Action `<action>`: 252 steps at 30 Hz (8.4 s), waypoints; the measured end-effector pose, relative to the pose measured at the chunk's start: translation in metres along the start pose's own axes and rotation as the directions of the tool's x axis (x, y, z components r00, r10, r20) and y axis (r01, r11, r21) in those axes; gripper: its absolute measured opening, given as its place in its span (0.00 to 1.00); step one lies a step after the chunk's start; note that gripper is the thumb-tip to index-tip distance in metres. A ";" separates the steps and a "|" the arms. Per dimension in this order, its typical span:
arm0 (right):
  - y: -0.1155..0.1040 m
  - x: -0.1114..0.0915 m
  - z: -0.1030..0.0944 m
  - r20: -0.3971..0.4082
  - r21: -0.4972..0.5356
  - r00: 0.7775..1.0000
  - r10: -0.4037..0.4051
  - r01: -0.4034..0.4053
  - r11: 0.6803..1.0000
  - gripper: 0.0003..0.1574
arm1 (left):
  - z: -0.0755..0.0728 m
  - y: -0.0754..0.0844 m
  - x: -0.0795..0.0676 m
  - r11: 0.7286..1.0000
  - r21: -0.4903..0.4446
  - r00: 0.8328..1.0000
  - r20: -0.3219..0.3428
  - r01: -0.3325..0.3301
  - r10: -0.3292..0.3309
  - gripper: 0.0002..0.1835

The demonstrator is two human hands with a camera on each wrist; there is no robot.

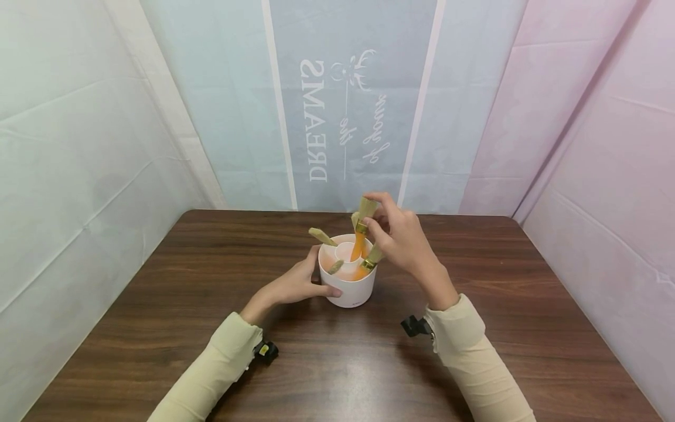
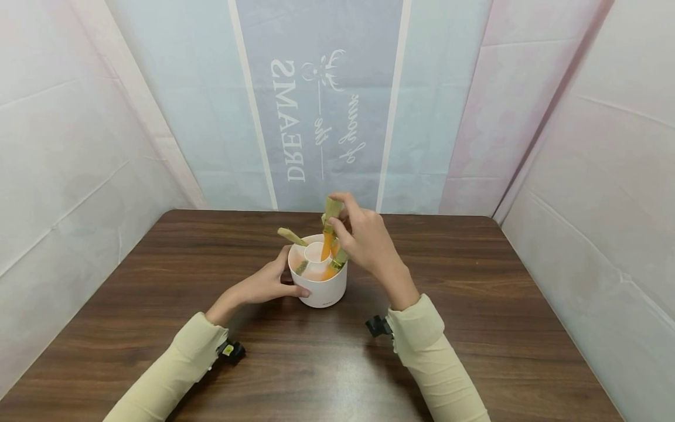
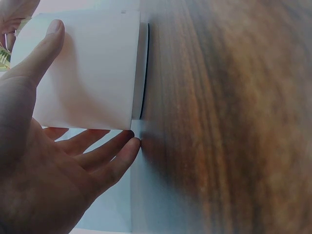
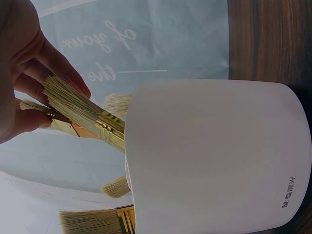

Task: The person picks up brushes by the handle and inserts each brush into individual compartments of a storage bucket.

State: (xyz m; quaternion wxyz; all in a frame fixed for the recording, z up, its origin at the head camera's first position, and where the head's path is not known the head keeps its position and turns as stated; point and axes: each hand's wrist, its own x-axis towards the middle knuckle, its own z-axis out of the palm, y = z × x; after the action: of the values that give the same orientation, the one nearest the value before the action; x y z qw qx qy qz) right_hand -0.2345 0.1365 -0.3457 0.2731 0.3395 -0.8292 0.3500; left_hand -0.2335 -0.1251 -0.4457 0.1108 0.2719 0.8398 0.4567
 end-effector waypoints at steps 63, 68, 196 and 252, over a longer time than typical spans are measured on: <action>0.003 0.002 -0.004 -0.055 -0.064 0.998 -0.024 0.021 0.998 0.08 | -0.001 0.003 -0.001 1.000 -0.008 1.000 -0.003 0.007 -0.007 0.57; 0.003 0.002 -0.005 -0.047 -0.069 0.999 -0.018 0.015 0.998 0.07 | -0.001 0.003 -0.002 1.000 0.002 1.000 -0.005 0.008 -0.008 0.57; 0.005 0.000 -0.002 0.076 -0.145 0.990 0.119 -0.107 0.984 0.12 | 0.001 -0.001 0.000 1.000 -0.018 1.000 -0.004 0.004 -0.004 0.55; 0.016 0.000 -0.026 0.044 -0.121 0.980 0.193 -0.187 0.975 0.18 | -0.003 0.004 0.005 0.999 0.030 1.000 0.019 0.011 -0.012 0.59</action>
State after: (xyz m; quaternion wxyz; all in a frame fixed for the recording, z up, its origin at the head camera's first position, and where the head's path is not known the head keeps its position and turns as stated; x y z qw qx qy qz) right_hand -0.2404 0.1650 -0.3360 0.2348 0.2516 -0.8841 0.3161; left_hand -0.2374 -0.1223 -0.4401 0.1173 0.2731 0.8470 0.4408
